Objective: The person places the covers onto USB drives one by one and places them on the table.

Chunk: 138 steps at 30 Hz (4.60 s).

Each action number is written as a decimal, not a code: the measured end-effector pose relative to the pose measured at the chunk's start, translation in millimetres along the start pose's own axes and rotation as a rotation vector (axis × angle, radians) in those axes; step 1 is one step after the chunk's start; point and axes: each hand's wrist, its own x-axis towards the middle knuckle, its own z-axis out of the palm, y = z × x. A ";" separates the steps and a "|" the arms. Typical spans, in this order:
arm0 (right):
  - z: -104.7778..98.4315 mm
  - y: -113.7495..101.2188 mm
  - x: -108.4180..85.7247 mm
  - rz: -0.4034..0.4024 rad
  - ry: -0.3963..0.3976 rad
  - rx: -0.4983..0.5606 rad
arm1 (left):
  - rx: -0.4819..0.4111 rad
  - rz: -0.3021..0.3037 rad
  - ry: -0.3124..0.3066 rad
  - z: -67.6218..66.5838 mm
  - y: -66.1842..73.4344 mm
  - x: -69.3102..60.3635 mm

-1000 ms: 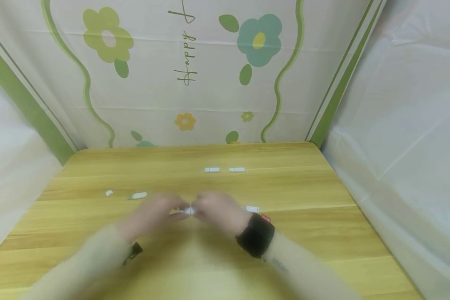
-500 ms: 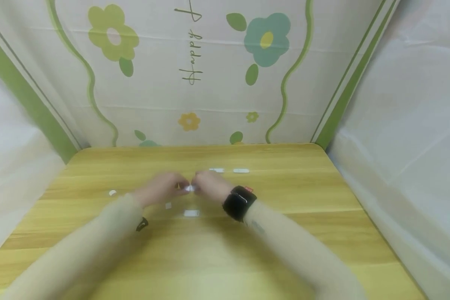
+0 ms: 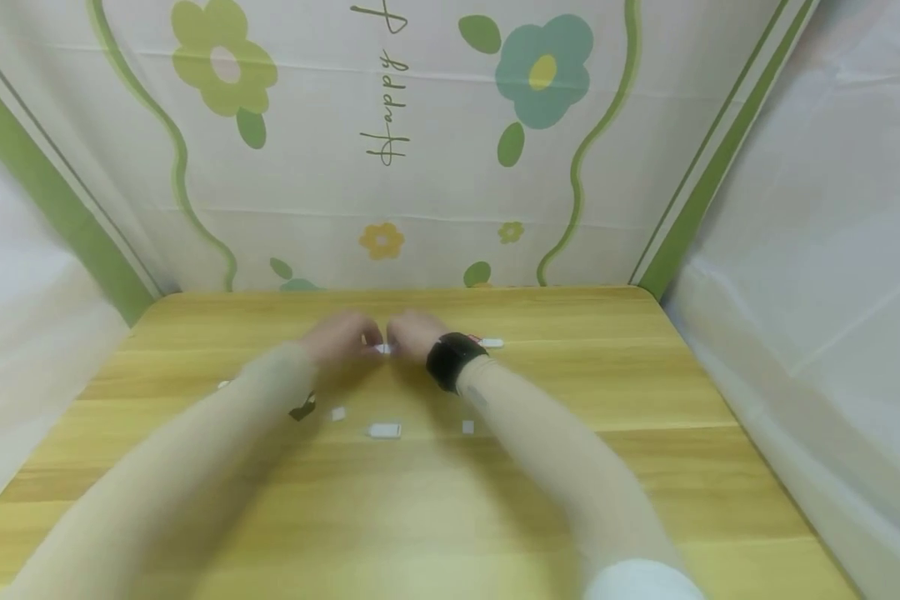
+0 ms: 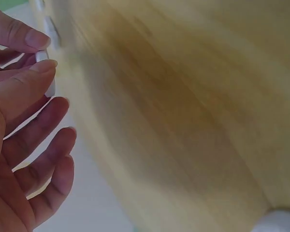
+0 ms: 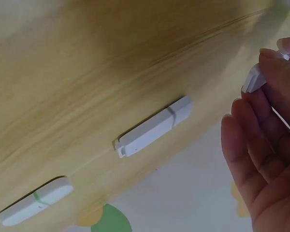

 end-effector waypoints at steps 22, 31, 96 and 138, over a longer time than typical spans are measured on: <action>7.6 15.8 46.1 0.152 -0.126 0.056 | -0.089 -0.102 -0.074 4.4 -32.1 27.1; 11.4 15.1 43.9 0.135 -0.096 0.048 | -0.073 -0.095 -0.055 5.7 -34.0 25.8; -15.3 -45.4 26.6 -0.022 -0.100 -0.219 | 0.017 -0.188 -0.118 -61.0 -63.2 -62.9; 43.5 -143.7 65.7 -0.133 -0.197 -0.155 | -0.036 -0.111 -0.068 -34.9 -122.1 -180.1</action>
